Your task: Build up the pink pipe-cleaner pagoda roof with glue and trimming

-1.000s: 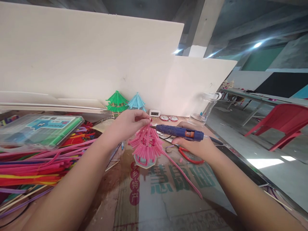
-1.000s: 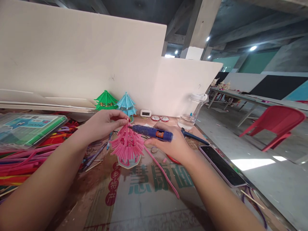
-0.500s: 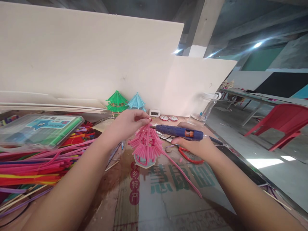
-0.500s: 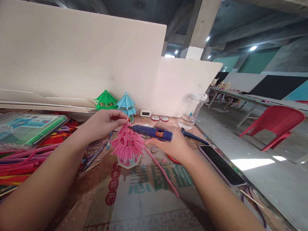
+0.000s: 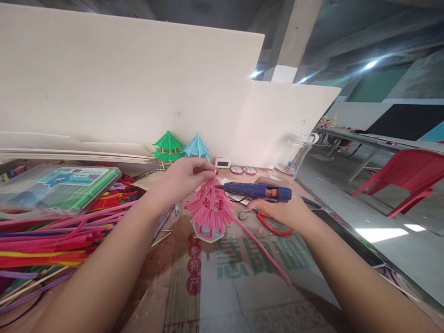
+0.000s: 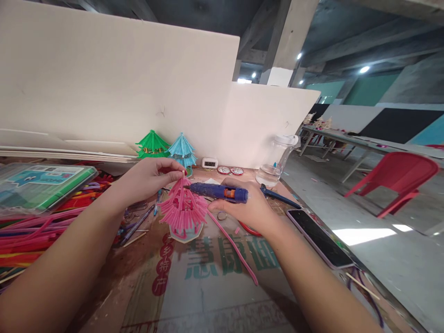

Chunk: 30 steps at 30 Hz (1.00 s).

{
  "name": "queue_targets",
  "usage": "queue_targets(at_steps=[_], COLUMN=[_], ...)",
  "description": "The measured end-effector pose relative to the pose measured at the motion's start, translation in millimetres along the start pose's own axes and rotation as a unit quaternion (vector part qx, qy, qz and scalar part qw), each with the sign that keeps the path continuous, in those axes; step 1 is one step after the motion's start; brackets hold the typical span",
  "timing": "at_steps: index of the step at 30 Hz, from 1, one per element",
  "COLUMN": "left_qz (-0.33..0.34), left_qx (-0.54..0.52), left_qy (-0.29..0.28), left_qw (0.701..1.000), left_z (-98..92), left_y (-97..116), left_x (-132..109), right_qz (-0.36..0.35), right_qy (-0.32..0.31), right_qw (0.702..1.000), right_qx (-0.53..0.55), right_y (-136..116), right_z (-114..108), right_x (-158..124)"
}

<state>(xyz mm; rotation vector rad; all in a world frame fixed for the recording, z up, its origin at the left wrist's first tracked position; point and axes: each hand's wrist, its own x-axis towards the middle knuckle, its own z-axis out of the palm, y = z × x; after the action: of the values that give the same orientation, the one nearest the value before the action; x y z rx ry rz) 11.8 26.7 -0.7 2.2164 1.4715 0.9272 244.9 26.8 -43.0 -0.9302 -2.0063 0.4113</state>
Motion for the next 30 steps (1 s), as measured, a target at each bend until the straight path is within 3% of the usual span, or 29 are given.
queue_targets(at_steps=[5,30], left_qz=[0.005,-0.001], left_qx=[0.000,0.011], left_qy=[-0.003,-0.001], left_qw=[1.000,1.000], left_z=[-0.9,-2.7], left_y=[0.3,2.0], left_x=[-0.4,-1.1], right_qz=[0.028,0.022], right_qy=[-0.030,-0.093], right_qw=[0.999,0.995], right_qx=[0.014,0.009], right_y=[2.1,0.9], right_z=[-0.8,-6.8], right_x=[0.5,0.2])
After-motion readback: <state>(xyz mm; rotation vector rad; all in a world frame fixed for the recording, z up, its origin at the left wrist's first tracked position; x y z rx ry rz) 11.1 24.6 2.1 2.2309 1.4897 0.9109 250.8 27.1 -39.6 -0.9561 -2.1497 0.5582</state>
